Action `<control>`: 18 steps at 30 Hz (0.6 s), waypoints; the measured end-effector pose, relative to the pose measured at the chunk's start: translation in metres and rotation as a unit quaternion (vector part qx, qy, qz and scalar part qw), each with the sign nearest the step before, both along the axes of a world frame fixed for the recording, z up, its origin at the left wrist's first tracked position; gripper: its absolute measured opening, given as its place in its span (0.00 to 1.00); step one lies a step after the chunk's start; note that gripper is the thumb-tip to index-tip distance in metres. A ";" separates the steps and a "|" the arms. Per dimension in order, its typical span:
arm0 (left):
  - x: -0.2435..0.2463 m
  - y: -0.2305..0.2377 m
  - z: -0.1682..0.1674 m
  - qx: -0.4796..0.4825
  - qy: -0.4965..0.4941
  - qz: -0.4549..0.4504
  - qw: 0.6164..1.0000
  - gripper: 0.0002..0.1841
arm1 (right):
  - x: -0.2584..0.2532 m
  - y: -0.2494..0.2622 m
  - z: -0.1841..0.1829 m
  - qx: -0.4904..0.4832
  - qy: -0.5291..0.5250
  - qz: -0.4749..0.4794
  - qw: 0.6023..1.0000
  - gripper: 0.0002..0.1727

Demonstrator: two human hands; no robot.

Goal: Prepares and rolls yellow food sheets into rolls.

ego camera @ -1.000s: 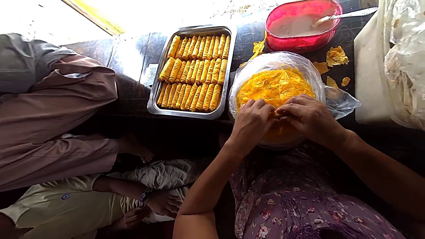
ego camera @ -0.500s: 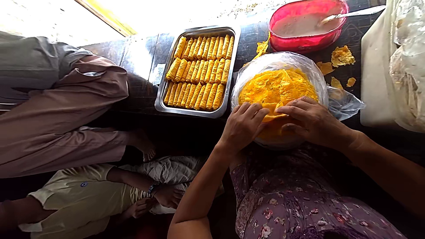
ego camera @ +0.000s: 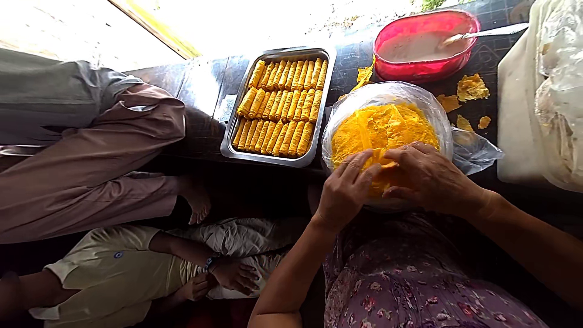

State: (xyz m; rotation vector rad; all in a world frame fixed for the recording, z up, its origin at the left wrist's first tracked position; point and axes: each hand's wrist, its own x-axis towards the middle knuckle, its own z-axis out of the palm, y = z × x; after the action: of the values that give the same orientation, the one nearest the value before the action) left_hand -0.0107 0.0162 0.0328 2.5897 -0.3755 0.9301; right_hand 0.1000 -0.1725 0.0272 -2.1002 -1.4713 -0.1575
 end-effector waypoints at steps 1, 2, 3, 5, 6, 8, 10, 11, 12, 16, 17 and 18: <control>0.003 -0.006 -0.001 -0.001 0.005 -0.016 1.000 0.08 | 0.000 -0.003 -0.001 0.016 0.011 -0.006 1.000 0.37; 0.006 -0.011 -0.003 0.000 0.012 -0.030 0.999 0.09 | -0.001 -0.006 -0.001 0.029 0.018 -0.014 0.999 0.36; 0.009 -0.015 -0.005 0.000 0.021 -0.043 0.999 0.09 | -0.001 -0.010 -0.001 0.037 0.024 -0.022 0.999 0.34; 0.012 -0.019 -0.008 0.006 0.036 -0.063 0.997 0.09 | -0.002 -0.016 -0.002 0.053 0.033 -0.029 0.998 0.31; 0.013 -0.019 -0.010 0.013 0.043 -0.069 0.997 0.09 | -0.003 -0.019 -0.003 0.061 0.034 -0.028 0.997 0.29; 0.014 -0.019 -0.012 0.022 0.055 -0.074 0.996 0.09 | -0.002 -0.026 -0.005 0.080 0.031 -0.022 0.996 0.22; 0.014 -0.017 -0.012 0.023 0.065 -0.080 0.994 0.10 | 0.001 -0.031 -0.007 0.101 0.036 -0.014 0.994 0.15; 0.015 -0.015 -0.012 0.020 0.071 -0.085 0.994 0.10 | 0.003 -0.032 -0.008 0.111 0.040 -0.013 0.993 0.14; 0.015 -0.013 -0.012 0.014 0.082 -0.092 0.992 0.11 | 0.005 -0.034 -0.010 0.119 0.046 -0.010 0.992 0.14; 0.020 -0.004 -0.008 -0.050 0.125 -0.128 0.983 0.15 | 0.013 -0.033 -0.019 0.150 0.072 -0.001 0.986 0.14; 0.023 -0.002 -0.007 -0.059 0.130 -0.136 0.980 0.15 | 0.015 -0.032 -0.020 0.157 0.076 -0.001 0.985 0.14; 0.026 0.000 -0.005 -0.063 0.135 -0.141 0.979 0.14 | 0.017 -0.031 -0.020 0.160 0.078 -0.002 0.984 0.14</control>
State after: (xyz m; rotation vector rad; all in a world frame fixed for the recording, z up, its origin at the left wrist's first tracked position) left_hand 0.0156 0.0162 0.0275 2.4206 -0.5682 0.4810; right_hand 0.1172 -0.2038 0.0073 -1.8130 -1.2570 -0.2105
